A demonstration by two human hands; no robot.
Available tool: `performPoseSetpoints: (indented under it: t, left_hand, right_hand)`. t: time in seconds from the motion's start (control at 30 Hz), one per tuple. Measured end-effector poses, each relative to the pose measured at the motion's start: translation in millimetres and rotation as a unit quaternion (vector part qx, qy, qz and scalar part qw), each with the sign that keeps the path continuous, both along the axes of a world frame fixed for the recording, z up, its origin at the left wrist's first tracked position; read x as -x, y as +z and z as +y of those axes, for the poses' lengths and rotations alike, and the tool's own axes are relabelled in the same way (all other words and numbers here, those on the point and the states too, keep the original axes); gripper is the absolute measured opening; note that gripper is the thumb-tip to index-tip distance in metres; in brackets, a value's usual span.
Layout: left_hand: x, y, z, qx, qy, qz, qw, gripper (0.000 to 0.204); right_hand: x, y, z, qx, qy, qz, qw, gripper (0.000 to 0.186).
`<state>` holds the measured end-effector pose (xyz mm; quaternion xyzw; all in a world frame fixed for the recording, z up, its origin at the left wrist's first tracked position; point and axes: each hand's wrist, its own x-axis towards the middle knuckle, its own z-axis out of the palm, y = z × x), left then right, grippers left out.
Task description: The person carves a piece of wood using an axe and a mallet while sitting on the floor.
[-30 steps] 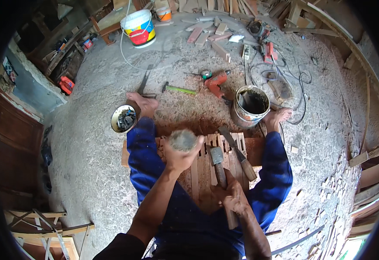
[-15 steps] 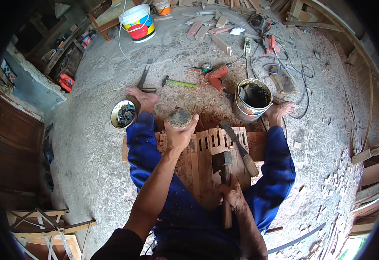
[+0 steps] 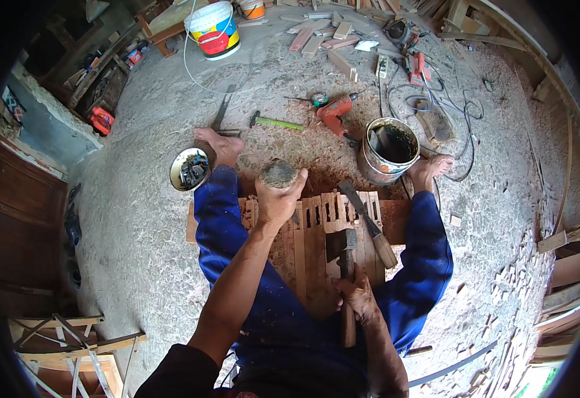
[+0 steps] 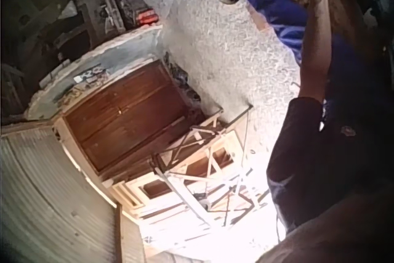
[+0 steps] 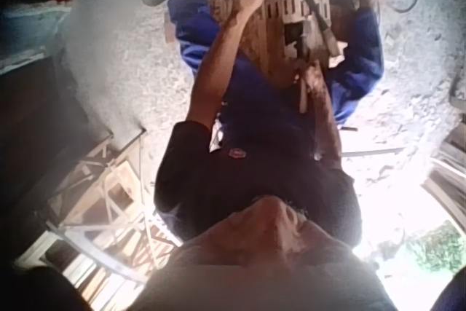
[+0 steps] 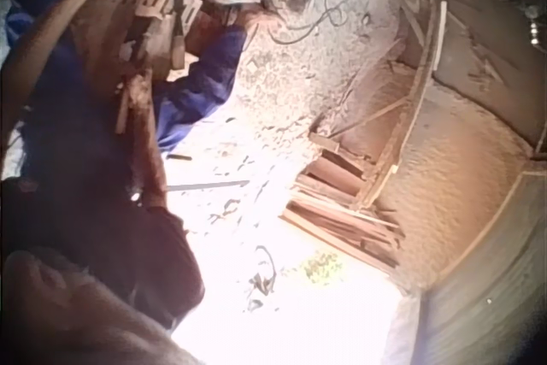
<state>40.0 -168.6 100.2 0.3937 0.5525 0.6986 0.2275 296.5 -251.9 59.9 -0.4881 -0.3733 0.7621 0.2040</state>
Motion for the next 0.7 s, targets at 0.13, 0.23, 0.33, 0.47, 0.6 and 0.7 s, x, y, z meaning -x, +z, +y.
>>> performPoseSetpoints:
  t: [0.13, 0.23, 0.33, 0.47, 0.6, 0.7]
  left_hand:
    - [18.0, -11.2, -8.2, -0.021, 0.083, -0.017, 0.996, 0.016]
    - [5.0, -7.3, -9.7, -0.003, 0.053, -0.020, 0.998, 0.018]
    - [-7.0, 7.4, -0.6, -0.028, 0.009, 0.037, 0.999, 0.016]
    - [-3.3, 7.6, 3.5, -0.016, 0.003, 0.012, 1.000, 0.014]
    - [3.0, -4.0, -0.7, -0.031, 0.017, 0.003, 0.999, 0.012]
    - [1.9, -6.1, 10.3, -0.026, 0.003, 0.053, 0.998, 0.012]
  right_hand:
    - [3.5, 10.1, -0.9, -0.013, 0.015, -0.026, 0.999, 0.045]
    - [5.2, 24.2, 3.6, -0.042, 0.015, -0.012, 0.999, 0.049]
    - [10.4, 51.8, 14.8, -0.123, 0.040, -0.061, 0.990, 0.055]
    - [17.1, 93.8, 39.3, -0.419, 0.118, -0.122, 0.892, 0.064]
    - [32.6, 163.8, 60.3, -0.494, 0.193, -0.187, 0.827, 0.066]
    - [45.3, 198.3, 77.0, -0.634, 0.171, -0.159, 0.737, 0.069]
